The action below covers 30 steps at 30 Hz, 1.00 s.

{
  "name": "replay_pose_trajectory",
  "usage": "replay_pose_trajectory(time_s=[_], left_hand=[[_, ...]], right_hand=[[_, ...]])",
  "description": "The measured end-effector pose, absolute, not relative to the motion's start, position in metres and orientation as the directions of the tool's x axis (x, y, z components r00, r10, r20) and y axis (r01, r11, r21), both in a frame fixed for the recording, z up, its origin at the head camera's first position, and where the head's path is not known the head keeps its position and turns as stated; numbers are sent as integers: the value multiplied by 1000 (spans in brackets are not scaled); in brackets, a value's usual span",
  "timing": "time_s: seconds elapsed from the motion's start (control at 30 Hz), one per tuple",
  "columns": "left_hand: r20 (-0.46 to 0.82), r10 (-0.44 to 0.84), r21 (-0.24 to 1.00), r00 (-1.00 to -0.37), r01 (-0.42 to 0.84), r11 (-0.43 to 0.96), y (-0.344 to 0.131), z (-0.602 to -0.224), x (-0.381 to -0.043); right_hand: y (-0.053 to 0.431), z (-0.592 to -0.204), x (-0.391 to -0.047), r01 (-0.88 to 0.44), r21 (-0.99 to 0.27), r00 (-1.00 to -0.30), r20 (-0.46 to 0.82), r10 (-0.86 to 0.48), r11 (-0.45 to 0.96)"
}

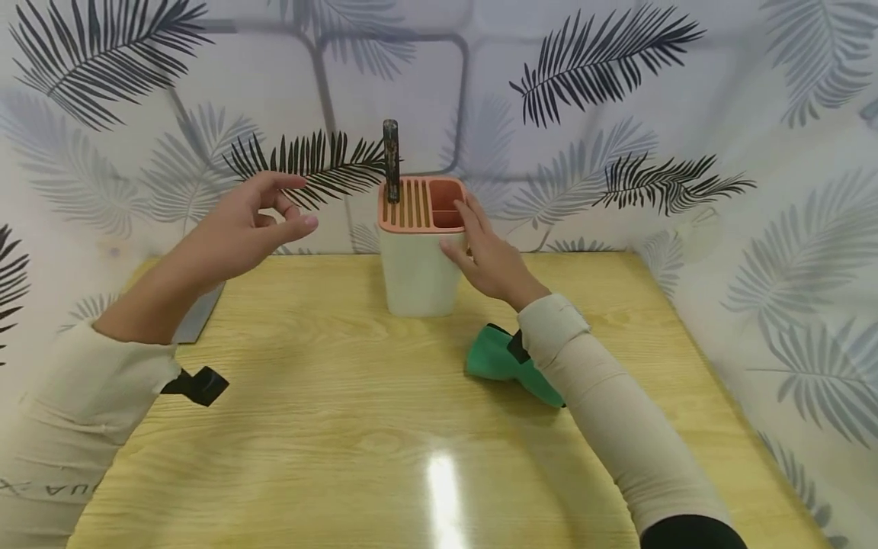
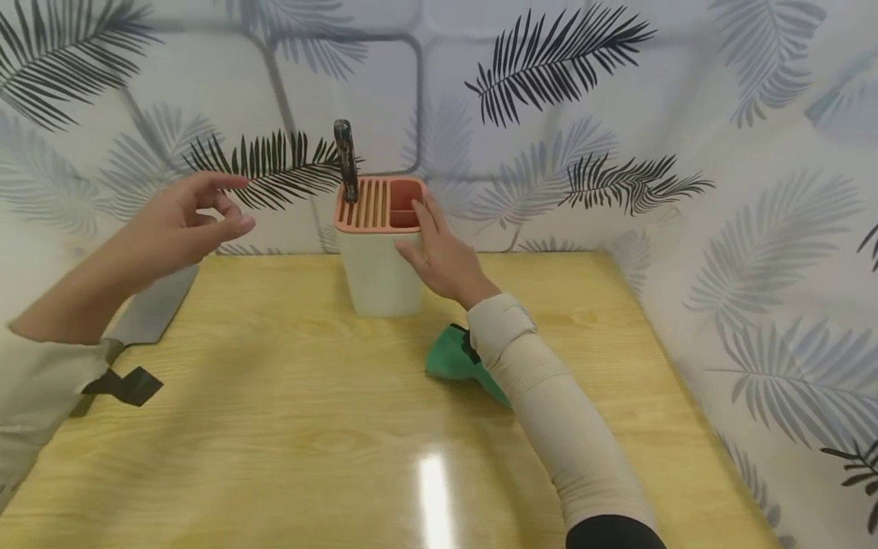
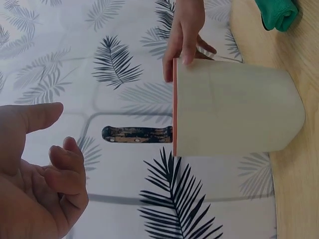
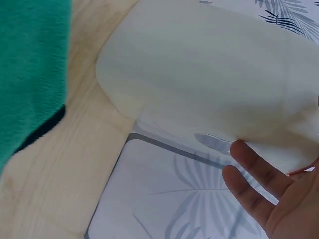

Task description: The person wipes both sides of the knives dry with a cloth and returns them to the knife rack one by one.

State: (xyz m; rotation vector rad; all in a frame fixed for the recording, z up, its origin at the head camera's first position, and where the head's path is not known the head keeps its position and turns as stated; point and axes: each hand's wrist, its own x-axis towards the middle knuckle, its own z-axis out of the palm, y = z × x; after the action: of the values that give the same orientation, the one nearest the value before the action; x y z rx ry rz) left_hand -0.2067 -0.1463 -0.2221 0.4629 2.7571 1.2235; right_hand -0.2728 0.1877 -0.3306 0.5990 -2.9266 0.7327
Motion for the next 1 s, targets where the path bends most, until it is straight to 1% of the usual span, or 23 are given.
replay_pose_trajectory(time_s=[0.1,0.23,0.33,0.47,0.57,0.63,0.77,0.87,1.0], left_hand=[[35,297,740,-954,224,634,-156,-230,-202],[12,279,739,-960,197,644,-172,-240,-197],[1,267,728,-964,184,661,-188,-248,-196],[-23,238,697,-971,155,700,-212,-264,-195],[-58,228,681,-972,129,721,-234,-280,-198],[-108,237,661,-965,109,743,-251,-293,-202],[-258,262,617,-930,50,786,-289,-322,-208],[-353,225,554,-908,-9,832,-318,-344,-205],[-419,123,488,-900,-108,866,-348,-366,-200]], right_hand=[[197,-338,-265,-398,-476,-916,160,-368,784],[210,-345,-254,-381,-487,-921,127,-367,786],[220,-345,-244,-366,-446,-923,64,-379,817],[230,-346,-230,-372,-383,-909,-33,-415,846],[236,-351,-217,-380,-349,-900,-74,-430,856],[239,-356,-207,-391,-327,-896,-80,-437,860],[242,-365,-187,-427,-287,-889,-39,-455,858],[240,-373,-177,-461,-256,-873,-42,-486,850],[237,-385,-166,-473,-207,-864,-80,-497,856]])
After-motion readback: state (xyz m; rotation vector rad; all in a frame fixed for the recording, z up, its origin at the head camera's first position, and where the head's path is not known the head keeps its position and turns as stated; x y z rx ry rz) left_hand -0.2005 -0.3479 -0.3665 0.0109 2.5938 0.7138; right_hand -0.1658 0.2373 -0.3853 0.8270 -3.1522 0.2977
